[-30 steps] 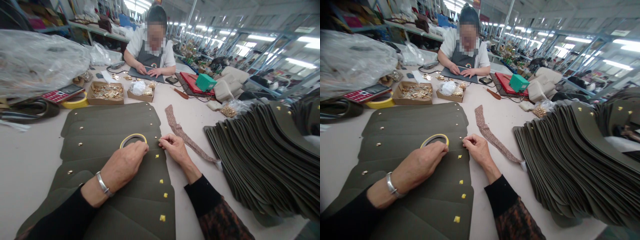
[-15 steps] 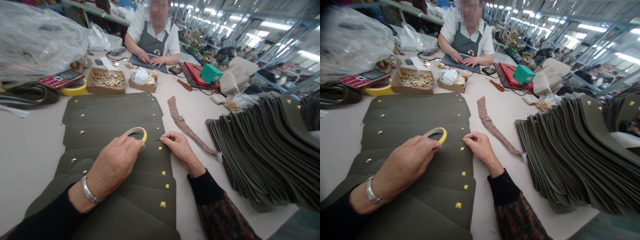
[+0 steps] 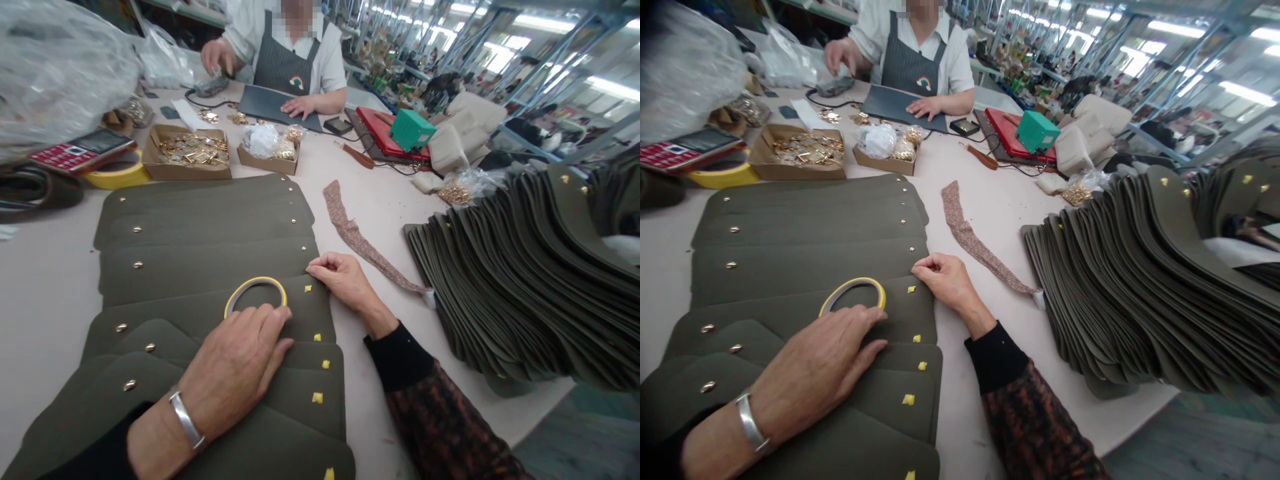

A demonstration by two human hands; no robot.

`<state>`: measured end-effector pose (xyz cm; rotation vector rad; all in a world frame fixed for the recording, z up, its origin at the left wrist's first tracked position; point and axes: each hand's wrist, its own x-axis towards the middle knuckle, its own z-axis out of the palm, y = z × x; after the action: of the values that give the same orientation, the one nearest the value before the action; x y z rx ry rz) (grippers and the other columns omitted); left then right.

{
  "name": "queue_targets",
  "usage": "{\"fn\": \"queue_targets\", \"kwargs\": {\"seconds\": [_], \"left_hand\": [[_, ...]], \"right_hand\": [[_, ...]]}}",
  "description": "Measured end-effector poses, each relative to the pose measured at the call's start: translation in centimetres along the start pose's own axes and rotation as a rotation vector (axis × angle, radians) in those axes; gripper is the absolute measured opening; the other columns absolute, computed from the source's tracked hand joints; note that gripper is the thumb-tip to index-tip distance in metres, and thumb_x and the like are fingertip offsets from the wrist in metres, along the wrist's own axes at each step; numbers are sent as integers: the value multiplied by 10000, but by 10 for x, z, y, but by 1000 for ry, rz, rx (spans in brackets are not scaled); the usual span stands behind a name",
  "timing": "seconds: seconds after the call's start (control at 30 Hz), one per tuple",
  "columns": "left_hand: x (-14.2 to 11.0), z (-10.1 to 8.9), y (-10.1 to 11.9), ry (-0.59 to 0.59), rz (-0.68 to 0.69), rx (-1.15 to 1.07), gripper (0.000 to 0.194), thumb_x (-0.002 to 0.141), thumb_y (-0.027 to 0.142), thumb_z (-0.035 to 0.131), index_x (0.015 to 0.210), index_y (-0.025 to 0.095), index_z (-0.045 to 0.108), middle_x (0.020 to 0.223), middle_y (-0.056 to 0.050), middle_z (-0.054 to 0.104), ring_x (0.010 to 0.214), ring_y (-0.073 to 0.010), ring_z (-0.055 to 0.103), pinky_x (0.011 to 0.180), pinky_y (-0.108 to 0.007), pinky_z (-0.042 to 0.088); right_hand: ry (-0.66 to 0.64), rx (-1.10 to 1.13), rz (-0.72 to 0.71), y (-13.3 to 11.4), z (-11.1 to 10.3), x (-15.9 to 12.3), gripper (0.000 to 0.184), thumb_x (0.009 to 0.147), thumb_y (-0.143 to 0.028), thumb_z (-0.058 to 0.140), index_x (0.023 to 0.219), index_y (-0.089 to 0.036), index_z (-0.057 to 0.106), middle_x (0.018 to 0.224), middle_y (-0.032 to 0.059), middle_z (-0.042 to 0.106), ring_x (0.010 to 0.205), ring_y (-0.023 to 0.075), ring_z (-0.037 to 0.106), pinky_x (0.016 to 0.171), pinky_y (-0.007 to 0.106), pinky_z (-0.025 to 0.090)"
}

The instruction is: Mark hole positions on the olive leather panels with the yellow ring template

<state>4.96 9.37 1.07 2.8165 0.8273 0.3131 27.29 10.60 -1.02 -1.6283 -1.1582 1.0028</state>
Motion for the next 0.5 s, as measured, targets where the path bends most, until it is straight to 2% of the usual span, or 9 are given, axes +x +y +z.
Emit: {"fn": "queue_targets", "kwargs": {"seconds": [0.1, 0.23, 0.3, 0.4, 0.43, 0.5], "left_hand": [[-3, 1, -1, 2, -26, -82, 165, 934, 228, 428, 1094, 201, 452, 910, -47, 619, 794, -228, 630, 707, -387, 521], [-8, -4, -4, 57, -37, -197, 173, 944, 267, 421, 1106, 209, 431, 907, -25, 657, 744, -183, 667, 649, -296, 532], [-10, -7, -7, 102, -14, -209, 166, 958, 274, 397, 1106, 210, 435, 890, -16, 668, 691, -164, 669, 629, -270, 530], [-11, -10, -15, 177, 4, -178, 191, 970, 307, 382, 1118, 206, 451, 939, -33, 678, 715, -165, 680, 642, -266, 532], [-11, -9, -18, 190, -6, -167, 209, 969, 328, 391, 1124, 203, 457, 955, -40, 677, 731, -171, 681, 645, -271, 532], [-8, -7, -22, 210, -31, -151, 225, 965, 348, 404, 1118, 197, 474, 948, -43, 673, 744, -177, 677, 652, -281, 531]], "right_hand": [[-6, 3, 9, -1, 0, 1, 160, 724, -286, 662, 772, -137, 697, 693, -6, 661, 609, 102, 564, 583, 214, 431], [-24, 9, 15, -3, -3, -2, 142, 734, -271, 664, 774, -138, 693, 668, -22, 641, 557, 77, 530, 525, 189, 410], [-112, -14, 49, -5, -8, -6, 120, 733, -254, 664, 753, -137, 684, 642, -27, 629, 525, 69, 520, 488, 177, 404], [-313, -38, 137, -8, -15, -13, 92, 726, -230, 673, 734, -138, 673, 615, -28, 623, 500, 66, 536, 471, 169, 434], [-336, -24, 165, -9, -18, -15, 95, 725, -232, 680, 736, -138, 667, 614, -24, 630, 502, 68, 552, 481, 170, 455], [-303, 31, 215, -10, -21, -16, 119, 727, -246, 694, 749, -137, 650, 615, -9, 654, 518, 76, 590, 514, 180, 496]]}}
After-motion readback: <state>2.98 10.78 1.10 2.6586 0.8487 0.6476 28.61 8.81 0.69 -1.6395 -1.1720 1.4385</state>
